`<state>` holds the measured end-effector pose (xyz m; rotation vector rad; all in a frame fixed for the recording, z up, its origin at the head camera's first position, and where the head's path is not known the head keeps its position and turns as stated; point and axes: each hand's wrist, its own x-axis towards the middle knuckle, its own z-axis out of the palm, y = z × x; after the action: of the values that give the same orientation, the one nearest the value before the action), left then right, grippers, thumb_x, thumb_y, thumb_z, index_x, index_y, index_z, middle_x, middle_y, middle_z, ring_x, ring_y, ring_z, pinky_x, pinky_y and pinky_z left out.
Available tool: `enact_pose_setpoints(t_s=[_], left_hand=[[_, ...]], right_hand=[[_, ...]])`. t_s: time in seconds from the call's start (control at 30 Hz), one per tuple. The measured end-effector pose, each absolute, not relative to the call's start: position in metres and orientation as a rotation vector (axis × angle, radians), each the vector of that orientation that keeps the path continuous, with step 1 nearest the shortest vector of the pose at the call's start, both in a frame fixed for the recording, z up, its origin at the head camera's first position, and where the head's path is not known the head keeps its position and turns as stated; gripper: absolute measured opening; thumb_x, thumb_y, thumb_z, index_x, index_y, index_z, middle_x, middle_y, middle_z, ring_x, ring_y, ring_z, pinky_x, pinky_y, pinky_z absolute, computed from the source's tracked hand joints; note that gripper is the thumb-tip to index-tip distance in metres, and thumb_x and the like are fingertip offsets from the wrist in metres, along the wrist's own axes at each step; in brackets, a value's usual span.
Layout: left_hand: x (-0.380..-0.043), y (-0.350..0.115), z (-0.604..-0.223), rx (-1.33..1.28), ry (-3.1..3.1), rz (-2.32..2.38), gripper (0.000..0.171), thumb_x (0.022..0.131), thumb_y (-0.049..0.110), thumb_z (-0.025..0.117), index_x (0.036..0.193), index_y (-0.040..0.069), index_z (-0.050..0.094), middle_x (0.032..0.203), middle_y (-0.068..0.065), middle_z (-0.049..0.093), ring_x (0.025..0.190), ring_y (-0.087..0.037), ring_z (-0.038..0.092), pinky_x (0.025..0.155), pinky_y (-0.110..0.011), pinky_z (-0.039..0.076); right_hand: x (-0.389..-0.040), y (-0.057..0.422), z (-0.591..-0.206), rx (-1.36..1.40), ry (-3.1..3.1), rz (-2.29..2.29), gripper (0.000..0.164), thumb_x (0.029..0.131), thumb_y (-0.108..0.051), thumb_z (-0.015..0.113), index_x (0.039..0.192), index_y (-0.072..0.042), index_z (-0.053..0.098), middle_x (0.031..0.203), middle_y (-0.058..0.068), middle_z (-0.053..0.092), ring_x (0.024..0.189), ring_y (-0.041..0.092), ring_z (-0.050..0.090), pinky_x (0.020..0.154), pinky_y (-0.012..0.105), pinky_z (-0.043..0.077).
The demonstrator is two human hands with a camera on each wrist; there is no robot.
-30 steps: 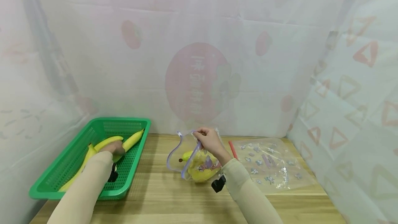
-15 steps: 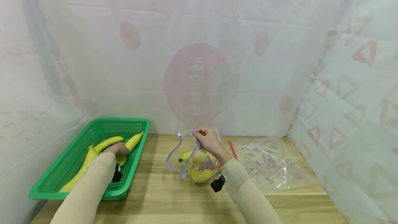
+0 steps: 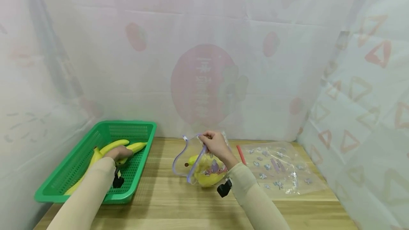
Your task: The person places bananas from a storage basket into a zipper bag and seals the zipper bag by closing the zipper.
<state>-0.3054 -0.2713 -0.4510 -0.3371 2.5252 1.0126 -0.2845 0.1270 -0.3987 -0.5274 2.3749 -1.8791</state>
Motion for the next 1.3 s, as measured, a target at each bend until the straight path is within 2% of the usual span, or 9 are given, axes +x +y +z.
enact_pose_setpoints(t_s=[0.17,0.3,0.4,0.53,0.77,0.87,0.97,1.07,1.3], left_hand=[[-0.303,-0.27,-0.451,-0.308,2.556,1.11,0.031,0.091,0.015,0.042,0.109,-0.011,0.041,0.072,-0.011,0.044,0.055,-0.018,0.043,0.053,-0.031,0.047],[-0.301,-0.269,-0.445,-0.278,2.583,1.2,0.032,0.091,0.015,0.043,0.109,-0.012,0.04,0.063,-0.007,0.044,0.049,-0.016,0.044,0.054,-0.035,0.047],[-0.3,-0.266,-0.438,-0.26,2.549,1.314,0.047,0.091,0.014,0.045,0.125,-0.015,0.031,0.073,-0.013,0.047,0.051,-0.018,0.049,0.059,-0.039,0.047],[-0.299,-0.259,-0.427,-0.226,2.5,1.431,0.063,0.093,0.015,0.045,0.14,-0.012,0.012,0.089,-0.021,0.046,0.056,-0.02,0.054,0.063,-0.042,0.048],[-0.299,-0.248,-0.418,-0.087,2.436,1.578,0.05,0.096,0.017,0.046,0.133,-0.01,0.026,0.096,-0.021,0.049,0.071,-0.024,0.062,0.068,-0.039,0.053],[-0.298,-0.244,-0.415,-0.023,2.406,1.616,0.049,0.097,0.02,0.049,0.132,-0.008,0.028,0.099,-0.021,0.05,0.075,-0.024,0.062,0.064,-0.035,0.053],[-0.294,-0.239,-0.411,0.04,2.376,1.642,0.051,0.098,0.024,0.05,0.134,-0.005,0.029,0.101,-0.022,0.052,0.073,-0.021,0.06,0.059,-0.03,0.05],[-0.289,-0.23,-0.406,0.084,2.331,1.694,0.052,0.098,0.026,0.051,0.135,-0.003,0.03,0.099,-0.019,0.053,0.07,-0.018,0.058,0.055,-0.027,0.048],[-0.272,-0.206,-0.39,0.203,2.198,1.805,0.058,0.099,0.03,0.05,0.141,-0.001,0.027,0.105,-0.017,0.05,0.076,-0.016,0.058,0.055,-0.022,0.049]], right_hand=[[-0.284,0.127,-0.4,-0.523,2.379,-1.876,0.024,0.096,-0.021,0.058,0.104,0.0,0.068,0.067,0.01,0.056,0.043,0.011,0.042,0.04,0.027,0.038],[-0.284,0.126,-0.398,-0.518,2.383,-1.862,0.028,0.096,-0.023,0.058,0.106,0.002,0.066,0.068,0.012,0.057,0.043,0.011,0.043,0.04,0.027,0.038],[-0.285,0.126,-0.397,-0.509,2.375,-1.855,0.028,0.096,-0.022,0.057,0.106,0.002,0.066,0.069,0.013,0.057,0.044,0.011,0.042,0.04,0.027,0.038],[-0.282,0.126,-0.392,-0.506,2.344,-1.853,0.025,0.097,-0.019,0.056,0.106,0.002,0.066,0.067,0.009,0.057,0.044,0.011,0.043,0.041,0.028,0.038],[-0.267,0.123,-0.374,-0.524,2.323,-1.848,0.023,0.098,-0.012,0.052,0.106,0.006,0.064,0.066,0.006,0.056,0.045,0.013,0.044,0.041,0.024,0.038],[-0.267,0.124,-0.374,-0.532,2.314,-1.858,0.023,0.098,-0.012,0.053,0.106,0.007,0.064,0.065,0.005,0.056,0.045,0.013,0.044,0.041,0.024,0.038],[-0.274,0.126,-0.384,-0.536,2.308,-1.882,0.026,0.097,-0.014,0.055,0.106,0.008,0.064,0.066,0.01,0.057,0.044,0.012,0.043,0.04,0.025,0.038],[-0.283,0.13,-0.395,-0.542,2.327,-1.889,0.03,0.096,-0.018,0.056,0.107,0.009,0.063,0.066,0.01,0.056,0.044,0.011,0.043,0.04,0.026,0.038],[-0.285,0.133,-0.398,-0.492,2.362,-1.899,0.03,0.096,-0.021,0.057,0.107,0.007,0.063,0.072,0.021,0.057,0.044,0.01,0.043,0.04,0.024,0.038]])
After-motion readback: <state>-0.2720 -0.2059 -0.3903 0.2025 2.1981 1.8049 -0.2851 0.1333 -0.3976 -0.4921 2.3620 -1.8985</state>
